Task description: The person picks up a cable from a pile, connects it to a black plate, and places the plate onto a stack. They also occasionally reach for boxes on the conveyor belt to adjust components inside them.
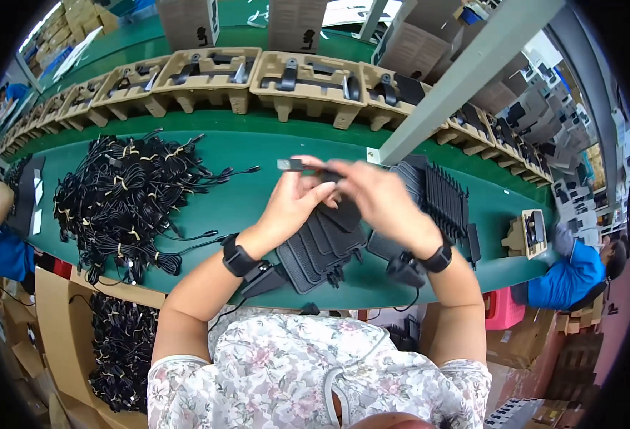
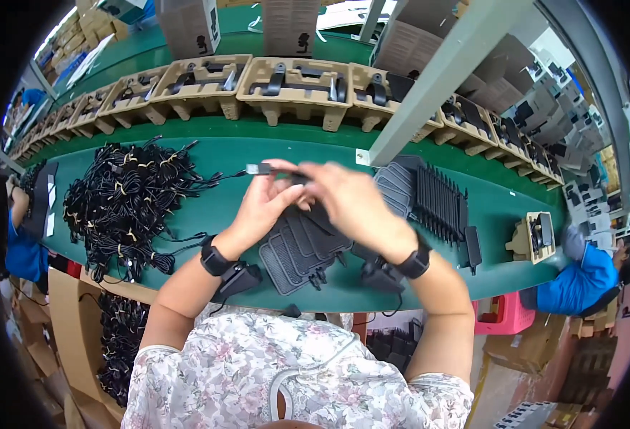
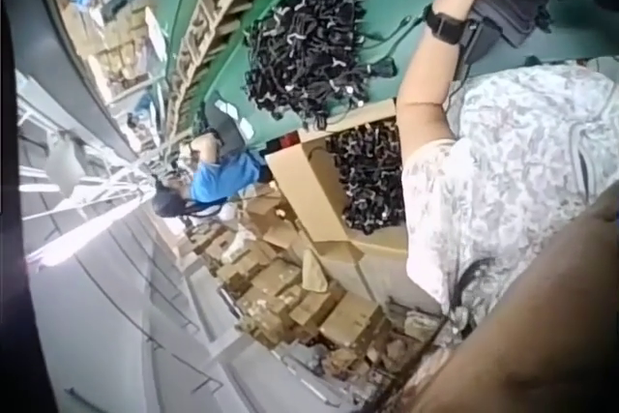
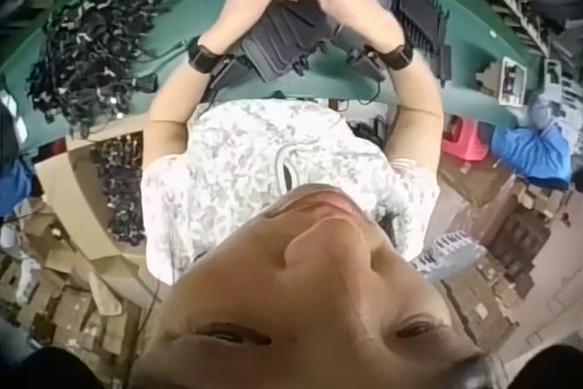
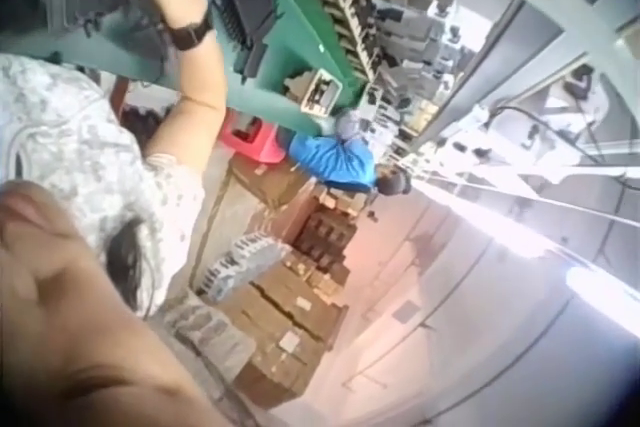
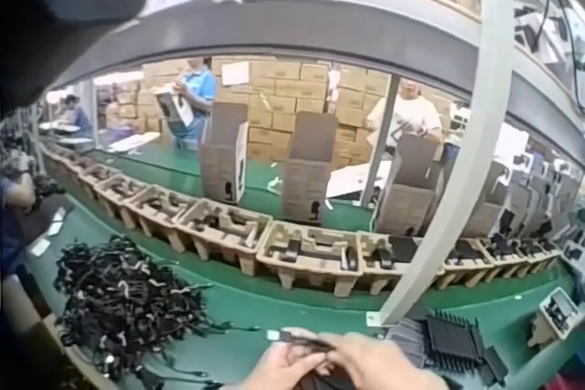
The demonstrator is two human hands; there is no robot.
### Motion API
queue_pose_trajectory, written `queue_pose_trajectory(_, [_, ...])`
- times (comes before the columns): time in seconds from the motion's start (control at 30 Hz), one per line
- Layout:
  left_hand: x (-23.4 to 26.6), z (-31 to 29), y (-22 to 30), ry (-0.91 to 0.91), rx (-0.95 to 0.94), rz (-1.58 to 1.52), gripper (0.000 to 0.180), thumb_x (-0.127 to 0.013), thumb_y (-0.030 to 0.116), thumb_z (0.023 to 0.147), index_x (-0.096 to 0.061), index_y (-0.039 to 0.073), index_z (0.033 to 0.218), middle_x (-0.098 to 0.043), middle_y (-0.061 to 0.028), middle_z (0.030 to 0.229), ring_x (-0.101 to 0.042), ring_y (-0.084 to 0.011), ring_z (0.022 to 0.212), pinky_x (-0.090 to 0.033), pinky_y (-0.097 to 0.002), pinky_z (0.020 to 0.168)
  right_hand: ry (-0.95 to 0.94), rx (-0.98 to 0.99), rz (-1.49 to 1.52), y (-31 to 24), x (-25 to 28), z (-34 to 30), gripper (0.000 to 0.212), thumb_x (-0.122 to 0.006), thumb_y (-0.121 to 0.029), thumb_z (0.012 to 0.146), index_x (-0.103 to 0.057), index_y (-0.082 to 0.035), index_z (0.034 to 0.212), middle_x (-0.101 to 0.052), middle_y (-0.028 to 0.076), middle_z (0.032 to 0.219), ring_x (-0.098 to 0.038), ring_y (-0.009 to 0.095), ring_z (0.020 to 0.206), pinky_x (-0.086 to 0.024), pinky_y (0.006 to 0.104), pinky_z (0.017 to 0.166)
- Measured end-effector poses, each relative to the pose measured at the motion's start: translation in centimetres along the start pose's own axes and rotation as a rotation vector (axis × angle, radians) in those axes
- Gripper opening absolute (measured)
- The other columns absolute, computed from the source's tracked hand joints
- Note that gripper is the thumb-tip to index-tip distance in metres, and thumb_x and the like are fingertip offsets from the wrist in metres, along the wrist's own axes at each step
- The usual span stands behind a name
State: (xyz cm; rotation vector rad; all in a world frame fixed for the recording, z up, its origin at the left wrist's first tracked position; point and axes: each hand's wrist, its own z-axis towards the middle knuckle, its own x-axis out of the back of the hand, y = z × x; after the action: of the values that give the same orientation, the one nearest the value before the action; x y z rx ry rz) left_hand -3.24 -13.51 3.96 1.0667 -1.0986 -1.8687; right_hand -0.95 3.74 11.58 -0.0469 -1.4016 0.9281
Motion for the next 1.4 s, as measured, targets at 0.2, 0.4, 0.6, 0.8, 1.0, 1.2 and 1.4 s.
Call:
queue_pose_trajectory(0.2, [6.0, -0.8, -2.3, 0.252, 0.114, 0.352, 0.031, -0.056, 0.006, 0.085, -0.038, 0.001, 0.11, -0.048, -0.0121, 0.102, -0.058, -0.0152, 0.072, -0.051, -0.0253, 0.064, 0.453, -0.047, -0.82, 7.0, 6.4, 7.6, 0.022, -0.054, -0.01, 0.082, -0.058, -0.007, 0.103, -0.061, 0.013, 0.091, -0.059, 0.033, 0.081, -0.048, 0.0394, 0.067])
queue_pose_trajectory(0.4, [9.4, -1.9, -4.8, 0.254, 0.129, 0.461, 0.031, -0.054, 0.007, 0.087, -0.038, 0.001, 0.113, -0.049, -0.0107, 0.101, -0.057, -0.0135, 0.073, -0.05, -0.0269, 0.06, 0.15, -0.21, -1.403, 11.9, 7.8, 13.7, 0.013, -0.052, -0.012, 0.08, -0.06, -0.008, 0.089, -0.062, 0.009, 0.081, -0.061, 0.026, 0.076, -0.05, 0.0384, 0.063])
queue_pose_trajectory(0.6, [9.2, -1.9, -4.3, 0.262, 0.007, 0.676, 0.033, -0.056, 0.005, 0.083, -0.041, 0.001, 0.112, -0.052, -0.0105, 0.095, -0.056, -0.0159, 0.068, -0.049, -0.028, 0.058, -0.052, -0.193, -1.478, 15.8, 5.6, 16.7, 0.011, -0.052, -0.012, 0.078, -0.061, -0.007, 0.082, -0.062, 0.008, 0.079, -0.062, 0.025, 0.077, -0.05, 0.0384, 0.063])
queue_pose_trajectory(0.8, [8.9, -1.9, -4.4, 0.309, 0.027, 0.642, 0.033, -0.057, 0.004, 0.081, -0.043, 0.003, 0.11, -0.052, -0.0115, 0.094, -0.056, -0.0211, 0.068, -0.048, -0.0322, 0.058, 0.273, -0.65, -0.93, 22.0, 3.1, 17.3, 0.022, -0.048, -0.017, 0.084, -0.061, -0.001, 0.089, -0.063, 0.019, 0.092, -0.06, 0.037, 0.089, -0.048, 0.0442, 0.075])
queue_pose_trajectory(1.0, [8.5, -1.3, -4.1, 0.279, 0.096, 0.652, 0.029, -0.055, 0.004, 0.08, -0.044, 0.004, 0.107, -0.052, -0.0138, 0.096, -0.059, -0.0283, 0.073, -0.047, -0.039, 0.063, 0.428, -0.617, -0.691, 27.8, 4.3, 17.0, 0.033, -0.048, -0.03, 0.087, -0.06, 0.0, 0.094, -0.061, 0.023, 0.094, -0.057, 0.041, 0.09, -0.045, 0.0453, 0.077])
queue_pose_trajectory(1.2, [9.0, -1.3, -4.0, 0.27, 0.105, 0.734, 0.024, -0.053, 0.004, 0.08, -0.046, 0.004, 0.104, -0.052, -0.0129, 0.097, -0.058, -0.0294, 0.079, -0.047, -0.04, 0.066, 0.056, -0.453, -1.04, 24.4, 5.0, 18.2, 0.029, -0.043, -0.024, 0.086, -0.062, -0.004, 0.094, -0.06, 0.022, 0.1, -0.055, 0.042, 0.094, -0.044, 0.0464, 0.082])
queue_pose_trajectory(1.4, [8.3, -1.0, -4.1, 0.207, 0.067, 0.781, 0.019, -0.053, 0.003, 0.08, -0.049, 0.006, 0.098, -0.052, -0.0116, 0.096, -0.057, -0.0308, 0.08, -0.048, -0.0396, 0.067, -0.051, -0.677, -1.013, 29.9, 7.7, 17.8, 0.031, -0.04, -0.025, 0.087, -0.061, -0.01, 0.103, -0.06, 0.019, 0.105, -0.056, 0.036, 0.098, -0.044, 0.0425, 0.085])
